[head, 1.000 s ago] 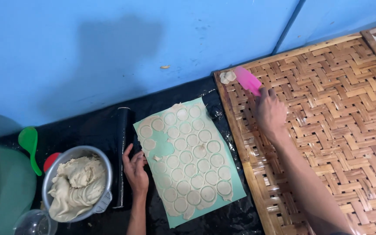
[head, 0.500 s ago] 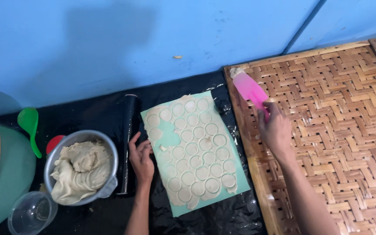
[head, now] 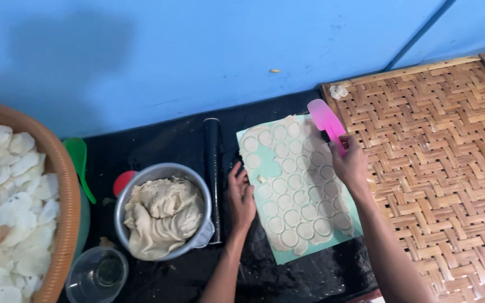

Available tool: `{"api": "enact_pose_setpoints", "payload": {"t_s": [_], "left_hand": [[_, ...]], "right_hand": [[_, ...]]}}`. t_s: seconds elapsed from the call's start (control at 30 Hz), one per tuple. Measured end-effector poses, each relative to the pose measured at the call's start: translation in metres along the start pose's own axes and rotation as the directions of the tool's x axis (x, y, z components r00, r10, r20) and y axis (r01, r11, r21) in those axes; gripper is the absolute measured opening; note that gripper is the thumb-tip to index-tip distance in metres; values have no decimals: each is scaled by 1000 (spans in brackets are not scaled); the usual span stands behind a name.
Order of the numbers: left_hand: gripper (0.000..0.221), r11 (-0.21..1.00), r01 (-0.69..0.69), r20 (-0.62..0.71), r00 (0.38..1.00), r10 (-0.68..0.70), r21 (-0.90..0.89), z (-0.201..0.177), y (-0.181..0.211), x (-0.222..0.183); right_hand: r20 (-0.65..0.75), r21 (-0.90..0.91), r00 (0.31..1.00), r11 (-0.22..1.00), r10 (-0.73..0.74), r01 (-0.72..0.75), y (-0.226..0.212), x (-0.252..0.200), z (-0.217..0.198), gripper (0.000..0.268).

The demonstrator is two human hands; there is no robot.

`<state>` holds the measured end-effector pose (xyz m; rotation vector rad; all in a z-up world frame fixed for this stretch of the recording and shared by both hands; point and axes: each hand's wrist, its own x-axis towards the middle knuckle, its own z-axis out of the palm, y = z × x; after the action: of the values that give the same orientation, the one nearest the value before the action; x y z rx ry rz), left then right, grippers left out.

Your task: Using a pink spatula to arrange and move circular cutouts of dough on a surface and onto a woven tray.

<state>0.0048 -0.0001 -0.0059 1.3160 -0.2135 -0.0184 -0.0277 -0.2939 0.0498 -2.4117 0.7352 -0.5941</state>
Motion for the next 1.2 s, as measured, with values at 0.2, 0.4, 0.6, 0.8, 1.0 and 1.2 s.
{"api": "enact_pose_setpoints", "payload": {"t_s": [0.2, 0.4, 0.6, 0.8, 1.0, 1.2], "left_hand": [[63, 997, 55, 63, 997, -52, -53, -3, 3, -1], [61, 998, 50, 97, 994, -54, 39, -8, -5, 3], [55, 996, 86, 50, 995, -86, 3, -7, -23, 4], [64, 994, 69, 69, 995, -75, 79, -4, -19, 7], [83, 991, 120, 25, 993, -118, -65, -6, -2, 9], [64, 949, 139, 38, 990, -133, -284, -17, -27, 7]], "right_hand": [[-19, -36, 998, 997, -64, 63, 7, -1, 11, 40], [63, 23, 998, 1000, -18, 17, 26, 7, 18, 38], [85, 89, 985, 986, -151, 144, 27, 6, -1, 35], [216, 70, 968, 991, -128, 116, 0, -33, -32, 41], [244, 83, 959, 988, -144, 127, -11, -61, -48, 38], [278, -9, 953, 992, -121, 128, -22, -74, -58, 34]]}}
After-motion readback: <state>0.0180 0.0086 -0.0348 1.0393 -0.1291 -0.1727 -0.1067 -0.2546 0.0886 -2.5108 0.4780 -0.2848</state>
